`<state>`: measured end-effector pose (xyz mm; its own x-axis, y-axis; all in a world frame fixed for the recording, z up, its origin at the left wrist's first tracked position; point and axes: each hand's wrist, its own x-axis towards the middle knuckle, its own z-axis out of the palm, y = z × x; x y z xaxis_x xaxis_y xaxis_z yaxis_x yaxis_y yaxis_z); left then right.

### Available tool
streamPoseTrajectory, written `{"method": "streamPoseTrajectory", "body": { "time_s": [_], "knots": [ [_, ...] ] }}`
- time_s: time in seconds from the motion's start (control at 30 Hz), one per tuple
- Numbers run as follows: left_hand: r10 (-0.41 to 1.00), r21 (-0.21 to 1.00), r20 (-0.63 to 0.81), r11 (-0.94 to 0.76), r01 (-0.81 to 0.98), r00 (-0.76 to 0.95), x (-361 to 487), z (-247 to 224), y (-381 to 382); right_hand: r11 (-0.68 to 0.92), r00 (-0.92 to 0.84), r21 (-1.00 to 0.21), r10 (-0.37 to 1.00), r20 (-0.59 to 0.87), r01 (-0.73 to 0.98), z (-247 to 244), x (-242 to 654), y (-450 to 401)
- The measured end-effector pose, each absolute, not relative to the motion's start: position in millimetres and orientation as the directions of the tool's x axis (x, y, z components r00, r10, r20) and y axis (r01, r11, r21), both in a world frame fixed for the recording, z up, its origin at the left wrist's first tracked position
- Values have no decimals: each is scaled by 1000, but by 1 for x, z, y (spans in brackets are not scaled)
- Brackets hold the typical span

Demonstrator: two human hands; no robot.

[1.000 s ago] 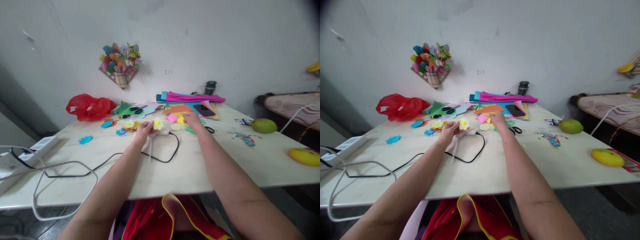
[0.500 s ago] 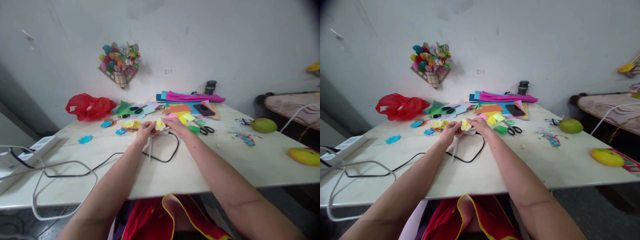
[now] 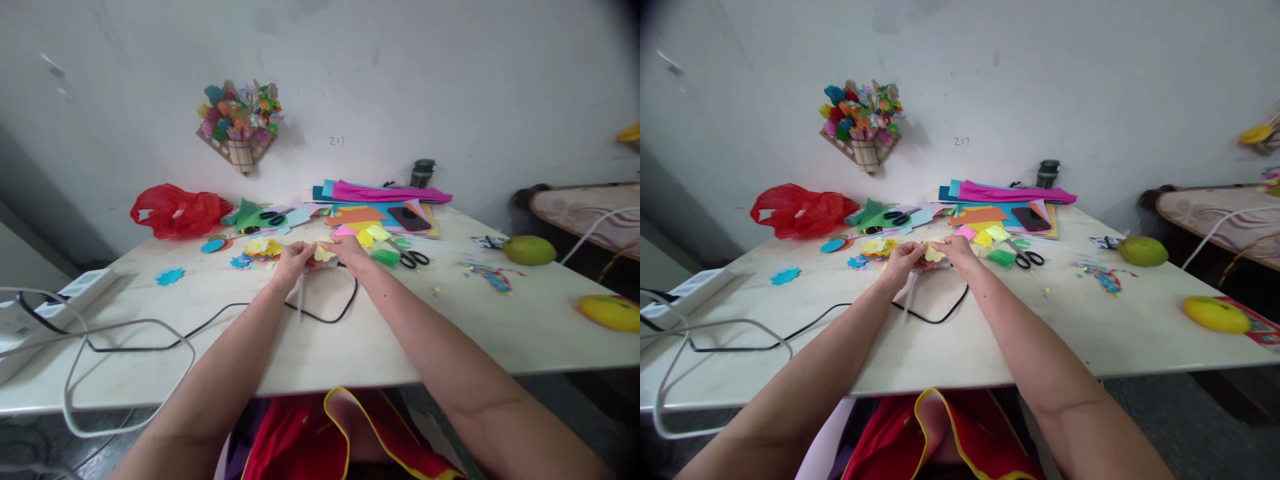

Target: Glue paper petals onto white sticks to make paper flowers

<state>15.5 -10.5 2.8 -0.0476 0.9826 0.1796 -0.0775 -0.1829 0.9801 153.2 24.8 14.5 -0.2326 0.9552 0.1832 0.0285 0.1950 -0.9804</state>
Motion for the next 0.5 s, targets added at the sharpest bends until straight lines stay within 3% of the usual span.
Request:
{"method": "streamPoseTrajectory", "body": {
  "time_s": [0.5],
  "knots": [
    [972, 974, 217, -221, -44, -93, 12, 4, -10, 217, -332, -975, 918, 218, -40, 20, 164, 23]
  ]
}}
